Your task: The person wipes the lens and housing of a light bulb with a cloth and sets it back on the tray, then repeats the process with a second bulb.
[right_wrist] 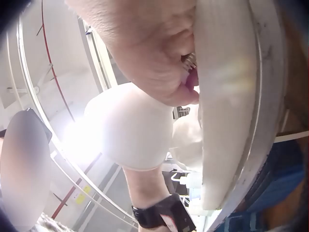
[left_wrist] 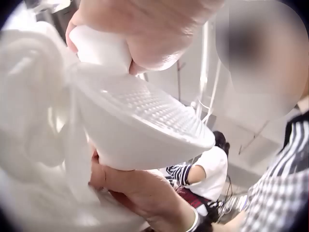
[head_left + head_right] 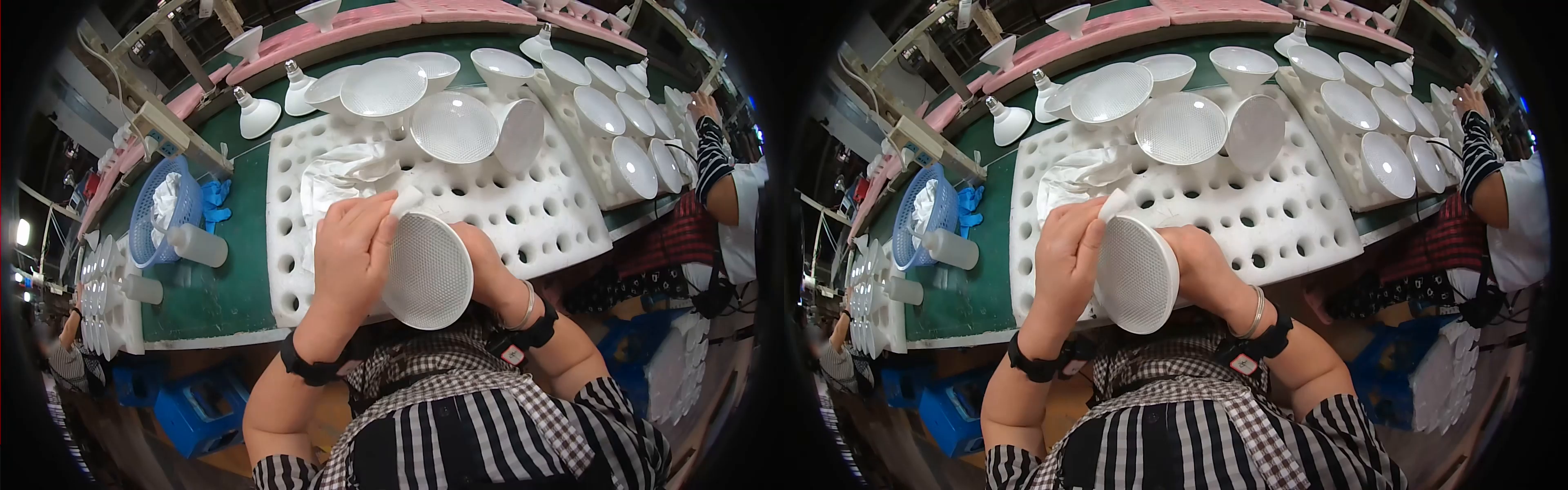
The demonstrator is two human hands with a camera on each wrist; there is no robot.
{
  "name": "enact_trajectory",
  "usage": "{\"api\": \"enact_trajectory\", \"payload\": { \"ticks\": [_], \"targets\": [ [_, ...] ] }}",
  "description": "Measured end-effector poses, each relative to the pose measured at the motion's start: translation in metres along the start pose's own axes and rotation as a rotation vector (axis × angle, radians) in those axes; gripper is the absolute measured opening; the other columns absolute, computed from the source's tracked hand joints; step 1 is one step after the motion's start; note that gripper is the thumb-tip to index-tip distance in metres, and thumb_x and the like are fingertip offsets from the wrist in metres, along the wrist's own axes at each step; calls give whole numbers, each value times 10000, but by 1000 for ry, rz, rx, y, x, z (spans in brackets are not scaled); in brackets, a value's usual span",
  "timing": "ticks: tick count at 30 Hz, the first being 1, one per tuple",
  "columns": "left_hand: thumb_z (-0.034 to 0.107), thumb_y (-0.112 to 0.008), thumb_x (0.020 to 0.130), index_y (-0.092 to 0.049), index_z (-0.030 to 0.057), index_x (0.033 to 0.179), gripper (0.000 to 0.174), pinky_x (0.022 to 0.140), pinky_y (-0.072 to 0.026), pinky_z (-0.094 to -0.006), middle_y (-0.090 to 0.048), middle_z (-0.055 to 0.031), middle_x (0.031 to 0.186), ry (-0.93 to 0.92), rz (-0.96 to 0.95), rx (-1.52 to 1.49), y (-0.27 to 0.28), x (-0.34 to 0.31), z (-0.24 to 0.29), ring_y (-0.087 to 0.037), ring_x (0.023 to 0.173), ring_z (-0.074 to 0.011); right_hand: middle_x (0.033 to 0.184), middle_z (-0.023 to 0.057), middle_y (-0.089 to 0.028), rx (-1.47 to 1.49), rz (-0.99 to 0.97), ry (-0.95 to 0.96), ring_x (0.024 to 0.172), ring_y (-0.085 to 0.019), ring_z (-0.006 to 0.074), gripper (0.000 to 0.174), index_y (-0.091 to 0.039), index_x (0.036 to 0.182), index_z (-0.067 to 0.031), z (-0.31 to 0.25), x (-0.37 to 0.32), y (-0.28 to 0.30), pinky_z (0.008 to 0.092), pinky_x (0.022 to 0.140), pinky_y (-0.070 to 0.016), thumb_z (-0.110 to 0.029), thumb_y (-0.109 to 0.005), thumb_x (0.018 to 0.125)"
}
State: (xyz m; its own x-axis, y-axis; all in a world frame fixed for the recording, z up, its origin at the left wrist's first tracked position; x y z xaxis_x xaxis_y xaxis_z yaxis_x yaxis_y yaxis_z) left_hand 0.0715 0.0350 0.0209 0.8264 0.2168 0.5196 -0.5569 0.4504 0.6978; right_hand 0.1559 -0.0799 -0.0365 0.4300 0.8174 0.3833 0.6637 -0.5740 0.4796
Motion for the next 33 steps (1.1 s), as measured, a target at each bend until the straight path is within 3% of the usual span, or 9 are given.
{"api": "enact_trajectory", "payload": {
  "ticks": [3,7,10,11,13,17,21,30,33],
  "targets": [
    [145,-620,902,-709,91,1137,257,926,-410,-472,-659,-40,1286,81,78,-125,3,-14,3,-571,1122,-324,892,150,-718,-30,-27,2,782,-690,328,280,-685,1021,-45,0,-1,0,396,689,-536,-165,-743,775],
    [166,-716,794,-735,140,1112,320,940,-396,-427,-670,-11,1279,-406,-60,135,0,-31,100,-564,1165,-303,924,105,-725,366,93,38,795,-697,248,234,-684,1022,-32,6,-12,5,358,709,-537,-154,-707,823],
    [167,-725,768,-737,172,1098,330,927,-380,-413,-671,10,1271,-410,-52,128,1,-21,96,-567,1158,-298,936,93,-720,978,12,-389,847,-698,214,180,-685,1018,-43,36,-20,-17,329,734,-535,-153,-678,876],
    [161,-719,771,-738,173,1096,325,925,-388,-416,-673,6,1269,-398,-59,111,2,-13,90,-570,1152,-303,936,93,-720,981,13,-388,847,-698,214,180,-685,1018,-43,37,-20,-18,329,734,-535,-153,-678,876],
    [149,-680,839,-734,142,1101,268,951,-410,-429,-678,-36,1257,-350,-31,68,3,-2,76,-575,1141,-309,963,111,-725,18,139,52,859,-706,269,179,-690,1016,-80,1,-12,4,360,734,-538,-136,-701,845],
    [146,-641,914,-714,92,1127,231,940,-421,-424,-683,-64,1223,-114,54,-126,0,6,28,-579,1078,-320,926,146,-712,-125,-63,3,852,-669,375,272,-695,1008,-108,8,-2,-7,426,733,-533,-158,-761,749],
    [138,-613,946,-693,63,1183,261,966,-431,-427,-680,-90,1225,137,0,-311,-1,-4,-5,-573,1080,-340,888,168,-703,-78,-43,57,832,-663,387,271,-693,1000,-80,-4,-2,-2,425,713,-529,-160,-754,747],
    [136,-586,953,-664,27,1234,311,1043,-386,-434,-641,-128,1307,-287,-46,168,7,-20,93,-546,1174,-344,1003,139,-712,317,99,-5,881,-687,324,273,-681,1023,-62,17,-16,-4,382,763,-537,-188,-754,792],
    [156,-623,933,-687,88,1221,304,935,-411,-418,-669,-65,1273,-59,94,110,12,-6,32,-558,1141,-310,854,152,-706,199,6,46,771,-676,352,235,-686,922,-48,3,-8,-2,398,690,-529,-175,-779,748]
  ]
}}
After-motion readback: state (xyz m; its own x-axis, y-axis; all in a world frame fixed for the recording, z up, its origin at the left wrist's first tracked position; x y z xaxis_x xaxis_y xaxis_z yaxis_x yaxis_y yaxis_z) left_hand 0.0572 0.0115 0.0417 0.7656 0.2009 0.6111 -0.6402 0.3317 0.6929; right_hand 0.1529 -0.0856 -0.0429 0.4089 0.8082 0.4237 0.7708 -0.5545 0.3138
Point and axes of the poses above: each hand's wrist, its own x-axis towards the middle knuckle, its own y-axis out of the back of the hand, z = x × y, the point moved 8 cm from there along x, towards the middle knuckle
